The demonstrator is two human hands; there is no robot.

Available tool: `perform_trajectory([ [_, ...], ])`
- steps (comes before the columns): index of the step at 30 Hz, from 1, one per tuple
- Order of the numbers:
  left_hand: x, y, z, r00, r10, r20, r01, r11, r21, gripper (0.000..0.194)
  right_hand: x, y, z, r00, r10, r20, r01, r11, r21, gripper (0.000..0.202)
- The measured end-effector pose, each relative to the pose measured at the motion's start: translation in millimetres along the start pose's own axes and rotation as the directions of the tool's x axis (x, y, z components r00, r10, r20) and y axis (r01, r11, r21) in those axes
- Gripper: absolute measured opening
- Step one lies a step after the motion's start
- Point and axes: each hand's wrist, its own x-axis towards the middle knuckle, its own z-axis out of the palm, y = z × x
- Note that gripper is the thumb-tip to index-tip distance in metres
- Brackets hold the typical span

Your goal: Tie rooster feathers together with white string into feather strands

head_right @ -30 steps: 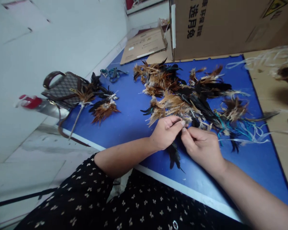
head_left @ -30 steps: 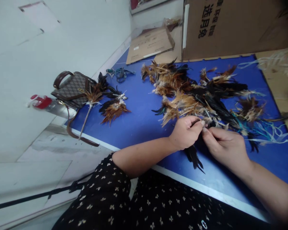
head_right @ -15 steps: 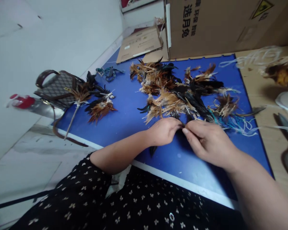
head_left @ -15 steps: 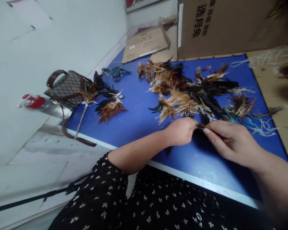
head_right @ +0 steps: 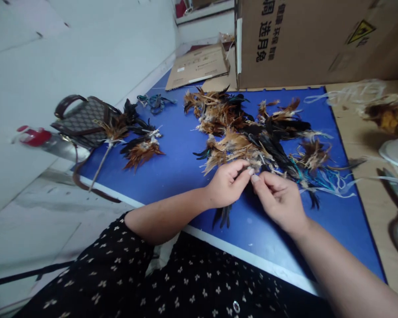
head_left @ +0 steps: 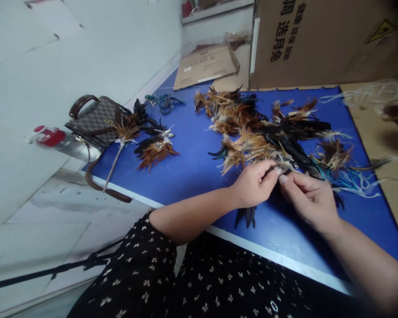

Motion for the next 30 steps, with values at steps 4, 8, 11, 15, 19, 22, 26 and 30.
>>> perform_trajectory([
  [4, -0.2, -7.7, 9.9, 0.998, -0.058, -0.016, 0.057, 0.994, -0.099, 0.019, -4.0, -2.9, 14.9, 0.995, -0.058, -0.077, 0.050, 0.994, -0.102, 0.068],
  [8, 4.5, -12.0, 12.5, 0.986, -0.166, -0.008, 0.161, 0.964, -0.214, 0.015, -2.0, -1.2, 17.5, 0.987, -0.121, -0.104, 0.095, 0.969, -0.227, 0.071],
  [11, 7.4, -11.5, 10.8, 0.976, -0.217, 0.010, 0.209, 0.926, -0.314, 0.017, -1.7, 0.3, 16.9, 0.988, -0.128, -0.087, 0.103, 0.964, -0.247, 0.070],
  [15, 8.6, -10.1, 10.0, 0.963, -0.268, -0.002, 0.252, 0.907, -0.338, 0.018, -3.8, 2.7, 17.6, 0.989, -0.137, -0.062, 0.116, 0.956, -0.268, 0.069],
  [19, 14.7, -16.9, 11.0, 0.966, -0.260, -0.003, 0.247, 0.924, -0.292, 0.016, -2.4, 7.6, 17.8, 0.984, -0.168, -0.053, 0.143, 0.937, -0.319, 0.068],
  [22, 22.1, -23.7, 4.8, 0.971, -0.239, 0.020, 0.239, 0.957, -0.164, 0.017, 2.1, 10.0, 11.8, 0.977, -0.214, 0.009, 0.201, 0.900, -0.387, 0.064],
  [26, 23.6, -20.0, -13.1, 0.980, -0.138, 0.145, 0.105, 0.971, 0.215, 0.019, 6.4, 6.1, -9.0, 0.926, -0.294, 0.239, 0.375, 0.803, -0.464, 0.048],
  [30, 12.5, -3.0, -19.1, 0.912, -0.115, 0.393, -0.080, 0.891, 0.448, 0.017, 9.4, 0.7, -33.8, 0.881, -0.288, 0.375, 0.448, 0.763, -0.466, 0.028],
])
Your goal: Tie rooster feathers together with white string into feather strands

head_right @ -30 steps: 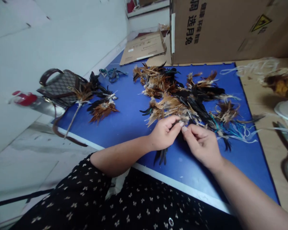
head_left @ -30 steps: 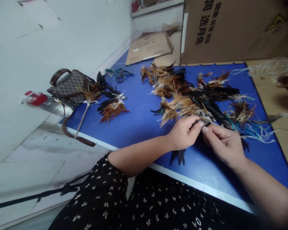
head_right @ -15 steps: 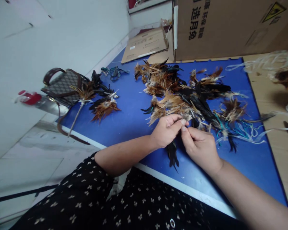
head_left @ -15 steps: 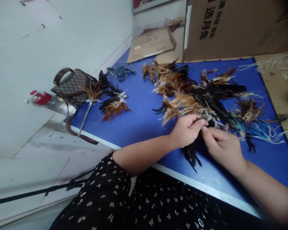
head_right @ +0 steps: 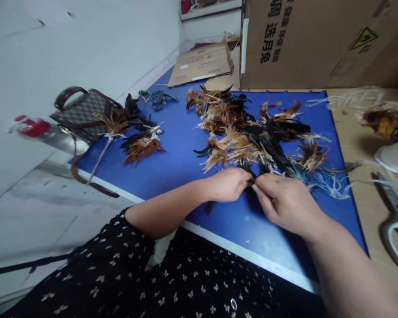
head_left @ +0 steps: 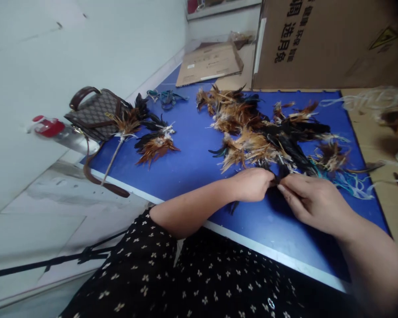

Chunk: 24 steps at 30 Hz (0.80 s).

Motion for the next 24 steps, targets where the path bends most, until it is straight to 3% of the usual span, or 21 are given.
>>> perform_trajectory([
  [3, -5.5, 11.8, -0.7, 0.980, 0.129, 0.150, -0.121, 0.991, -0.062, 0.020, -0.9, 8.7, -11.1, 0.997, 0.069, 0.040, -0.075, 0.982, 0.175, 0.033],
  [4, -5.9, 13.7, -1.3, 0.971, 0.175, 0.162, -0.154, 0.979, -0.135, 0.020, -0.7, 11.0, -13.0, 0.992, 0.119, 0.041, -0.126, 0.960, 0.250, 0.038],
  [6, -4.8, 13.6, -2.8, 0.972, 0.217, 0.087, -0.181, 0.935, -0.304, 0.018, 0.3, 12.5, -13.2, 0.970, 0.241, 0.014, -0.229, 0.900, 0.372, 0.045],
  [10, 0.8, 6.1, 1.6, 0.972, 0.076, -0.222, -0.182, 0.843, -0.507, 0.025, 4.0, -0.2, 1.8, 0.934, 0.345, -0.095, -0.272, 0.857, 0.437, 0.055],
  [12, 3.0, 4.5, 8.6, 0.953, 0.012, -0.304, -0.187, 0.811, -0.554, 0.028, 5.2, -10.6, 13.5, 0.930, 0.337, -0.149, -0.247, 0.869, 0.428, 0.057],
  [18, 2.5, 11.4, 25.5, 0.938, -0.104, -0.330, -0.126, 0.787, -0.605, 0.024, 4.0, -28.6, 34.4, 0.910, 0.267, -0.316, -0.178, 0.943, 0.281, 0.054],
  [24, 9.3, 6.6, 31.3, 0.922, -0.223, -0.317, -0.025, 0.783, -0.622, 0.016, 7.2, -27.9, 43.4, 0.921, 0.161, -0.356, -0.107, 0.980, 0.166, 0.046],
])
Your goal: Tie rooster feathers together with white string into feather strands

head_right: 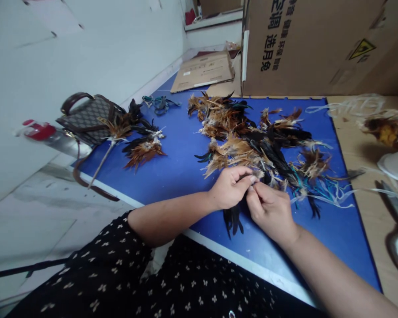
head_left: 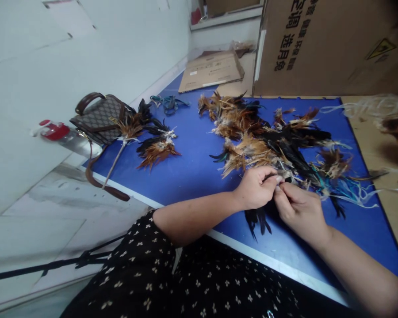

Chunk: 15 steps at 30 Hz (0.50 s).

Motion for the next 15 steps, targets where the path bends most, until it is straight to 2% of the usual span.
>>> perform_trajectory([
  [3, 7.0, -7.4, -1.1, 1.000, -0.017, -0.007, 0.018, 0.997, 0.079, 0.017, 0.5, 6.1, 2.7, 0.999, -0.044, 0.024, 0.045, 0.998, -0.046, 0.045],
  [6, 12.2, -7.1, -8.0, 1.000, -0.005, 0.023, -0.001, 0.971, 0.241, 0.017, 2.7, 12.0, -3.8, 0.991, -0.100, 0.085, 0.107, 0.991, -0.081, 0.041],
  [8, 12.5, 0.5, -15.6, 0.996, 0.026, 0.087, -0.060, 0.905, 0.422, 0.019, 5.4, 13.8, -15.2, 0.975, -0.135, 0.177, 0.154, 0.983, -0.102, 0.037],
  [10, 9.2, 11.8, -22.7, 0.981, 0.033, 0.190, -0.146, 0.773, 0.617, 0.022, 8.6, 13.9, -30.2, 0.950, -0.154, 0.272, 0.197, 0.971, -0.138, 0.034],
  [13, 0.4, 26.4, -26.7, 0.923, -0.013, 0.384, -0.305, 0.582, 0.754, 0.023, 13.4, 14.8, -51.0, 0.922, -0.151, 0.356, 0.206, 0.971, -0.121, 0.027],
  [15, -4.4, 30.4, -24.8, 0.845, -0.025, 0.534, -0.418, 0.592, 0.689, 0.022, 16.3, 17.4, -59.7, 0.924, -0.106, 0.367, 0.132, 0.990, -0.046, 0.029],
])
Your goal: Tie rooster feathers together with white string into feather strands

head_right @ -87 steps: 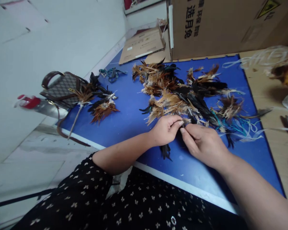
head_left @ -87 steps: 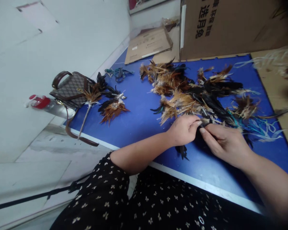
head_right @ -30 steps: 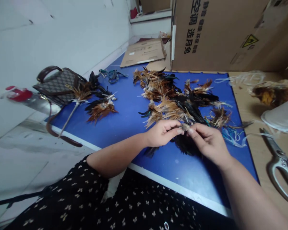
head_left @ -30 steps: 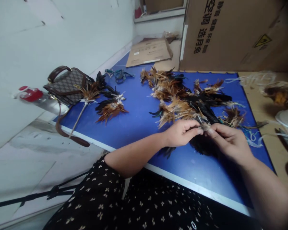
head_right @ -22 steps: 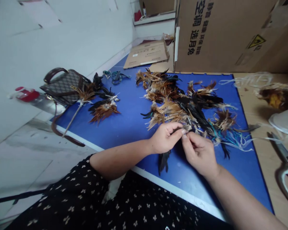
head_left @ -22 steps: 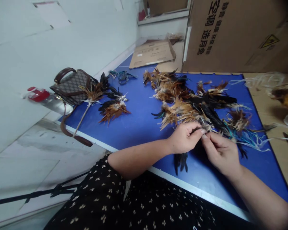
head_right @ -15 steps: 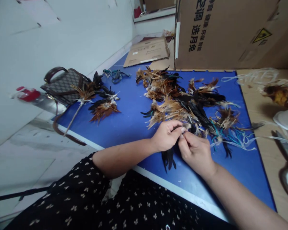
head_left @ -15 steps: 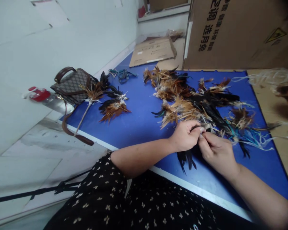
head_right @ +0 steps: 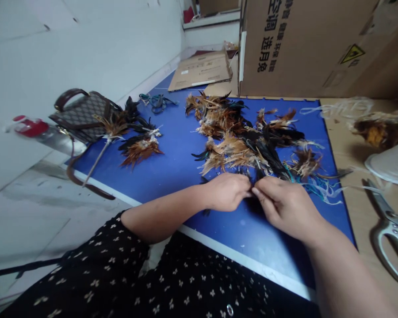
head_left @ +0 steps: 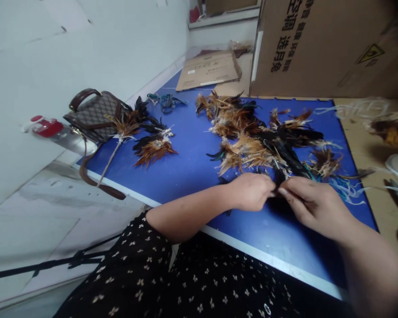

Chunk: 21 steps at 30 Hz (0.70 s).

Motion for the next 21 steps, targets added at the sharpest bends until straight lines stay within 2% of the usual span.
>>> perform_trajectory([
  [2, -0.3, 2.5, 2.5, 0.989, 0.144, 0.022, -0.139, 0.977, -0.164, 0.023, 0.4, 3.6, -3.8, 0.995, 0.098, 0.009, -0.098, 0.986, 0.135, 0.038],
  [4, 0.9, 1.5, 5.4, 0.980, 0.178, -0.093, -0.200, 0.902, -0.381, 0.026, 1.5, 5.7, -2.9, 0.975, 0.224, 0.006, -0.218, 0.938, 0.269, 0.045],
  [6, 2.2, -1.1, 7.4, 0.972, 0.053, -0.227, -0.179, 0.795, -0.580, 0.028, 3.2, 5.2, 2.5, 0.945, 0.326, -0.017, -0.299, 0.887, 0.353, 0.048],
  [7, 2.7, -2.4, 8.1, 0.966, -0.036, -0.255, -0.150, 0.725, -0.673, 0.029, 4.0, 4.2, 6.7, 0.936, 0.348, -0.046, -0.308, 0.876, 0.371, 0.049],
  [8, 3.0, -3.5, 8.7, 0.963, -0.114, -0.246, -0.120, 0.636, -0.762, 0.031, 4.8, 2.9, 11.5, 0.930, 0.358, -0.081, -0.304, 0.876, 0.375, 0.049],
  [10, 3.5, -4.5, 9.8, 0.964, -0.210, -0.164, -0.063, 0.418, -0.906, 0.036, 5.9, 0.9, 22.0, 0.918, 0.363, -0.160, -0.285, 0.883, 0.373, 0.047],
  [12, 4.0, -4.9, 10.7, 0.965, -0.252, -0.078, -0.021, 0.220, -0.975, 0.037, 5.8, 0.5, 31.2, 0.888, 0.392, -0.240, -0.282, 0.877, 0.389, 0.040],
  [14, 4.5, -5.4, 11.2, 0.962, -0.272, -0.028, -0.002, 0.098, -0.995, 0.034, 4.4, 1.4, 37.2, 0.862, 0.415, -0.290, -0.278, 0.867, 0.414, 0.034],
  [17, 5.3, -7.1, 10.9, 0.958, -0.286, 0.004, 0.003, -0.002, -1.000, 0.026, 0.8, 2.2, 39.5, 0.872, 0.360, -0.332, -0.217, 0.892, 0.397, 0.026],
  [21, 5.9, -9.8, 10.2, 0.957, -0.289, -0.001, -0.023, -0.072, -0.997, 0.024, -1.4, 0.0, 34.1, 0.897, 0.243, -0.369, -0.159, 0.956, 0.245, 0.016],
])
